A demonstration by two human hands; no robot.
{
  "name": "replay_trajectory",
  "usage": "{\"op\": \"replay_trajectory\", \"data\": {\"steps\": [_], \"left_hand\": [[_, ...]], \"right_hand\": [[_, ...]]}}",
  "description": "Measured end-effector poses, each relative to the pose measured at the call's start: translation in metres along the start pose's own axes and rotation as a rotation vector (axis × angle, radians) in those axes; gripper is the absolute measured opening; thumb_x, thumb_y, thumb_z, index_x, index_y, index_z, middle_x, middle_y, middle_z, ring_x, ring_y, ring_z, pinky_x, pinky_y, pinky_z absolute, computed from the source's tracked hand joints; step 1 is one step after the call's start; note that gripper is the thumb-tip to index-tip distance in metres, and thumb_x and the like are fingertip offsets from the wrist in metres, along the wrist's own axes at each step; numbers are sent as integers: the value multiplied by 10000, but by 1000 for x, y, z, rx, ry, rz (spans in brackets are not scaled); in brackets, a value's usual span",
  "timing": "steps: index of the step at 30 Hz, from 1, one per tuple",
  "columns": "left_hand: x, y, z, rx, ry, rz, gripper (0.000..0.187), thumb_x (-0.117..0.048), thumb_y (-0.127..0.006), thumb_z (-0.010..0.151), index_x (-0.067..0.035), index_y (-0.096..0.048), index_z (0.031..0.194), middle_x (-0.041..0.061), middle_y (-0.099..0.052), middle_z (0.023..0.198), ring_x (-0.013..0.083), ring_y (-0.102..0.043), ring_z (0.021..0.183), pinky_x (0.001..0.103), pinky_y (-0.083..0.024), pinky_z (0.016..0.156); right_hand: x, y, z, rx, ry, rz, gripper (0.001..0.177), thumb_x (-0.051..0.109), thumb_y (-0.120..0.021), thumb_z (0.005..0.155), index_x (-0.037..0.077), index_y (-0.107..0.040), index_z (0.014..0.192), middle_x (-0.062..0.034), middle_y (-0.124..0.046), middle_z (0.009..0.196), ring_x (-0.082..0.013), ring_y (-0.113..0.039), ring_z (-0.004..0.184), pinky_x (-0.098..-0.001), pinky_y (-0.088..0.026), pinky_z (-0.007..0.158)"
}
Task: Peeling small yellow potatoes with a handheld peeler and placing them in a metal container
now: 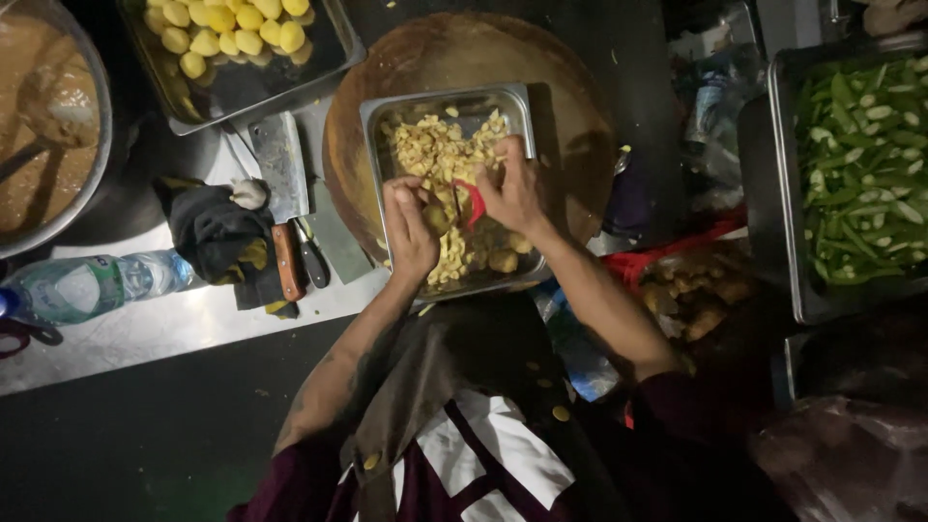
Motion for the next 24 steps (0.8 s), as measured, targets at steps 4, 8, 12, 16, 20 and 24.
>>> {"op": "replay_trajectory", "data": {"steps": [4, 8, 12, 16, 20, 24], "left_hand": [[7, -9, 0, 38, 17, -78, 521, -405, -153, 1120, 9, -448, 1232, 109, -543, 742, 168, -554, 546, 251, -446, 505], [8, -8, 4, 38, -27, -74, 507, -365, -145, 1114, 33, -445, 1205, 100, -587, 722, 198, -623, 576, 257, -463, 538], [13, -9, 4, 102, 19, -145, 567, -432, -85, 1098, 18, -401, 1237, 103, -549, 703, 168, -555, 459, 241, -450, 463], [21, -2, -9, 100, 75, -40, 575, -487, -132, 1112, -12, -432, 1232, 103, -574, 790, 215, -578, 668, 322, -436, 669], [19, -7, -15, 196, 300, 155, 301, -359, -557, 1057, -70, -579, 1139, 113, -683, 860, 250, -634, 766, 405, -502, 802], [64, -21, -36, 328, 450, 161, 588, -522, -482, 1085, -29, -740, 895, 186, -692, 740, 305, -660, 720, 433, -515, 725]], "right_hand": [[4, -12, -9, 148, 19, 4, 314, 408, -668, 897, 199, -534, 1089, -127, -680, 711, -390, -704, 621, -446, -521, 498], [2, -14, -9, 64, -55, 81, 291, 282, -658, 928, 126, -506, 1120, -262, -626, 658, -485, -684, 673, -514, -503, 544], [-4, -21, -16, 151, -49, -54, 289, 352, -678, 886, 215, -540, 1100, -115, -676, 650, -387, -712, 645, -453, -551, 536], [-26, -12, -12, 45, -134, -26, 292, 386, -629, 977, 154, -518, 1117, -230, -667, 695, -451, -706, 689, -501, -545, 594], [-14, -5, -8, 50, -143, -113, 189, 303, -543, 1036, 118, -581, 1029, -193, -671, 692, -415, -690, 653, -438, -539, 565], [43, 5, -33, 321, -100, 355, 155, -41, -469, 957, 28, -537, 1078, -195, -704, 819, -426, -694, 800, -501, -547, 773]]}}
Point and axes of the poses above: each hand's wrist, its own z-axis towards the middle knuckle, its own y-axis out of the back of the hand, x = y × z, the point moved 2 cm from there along z, towards the middle knuckle
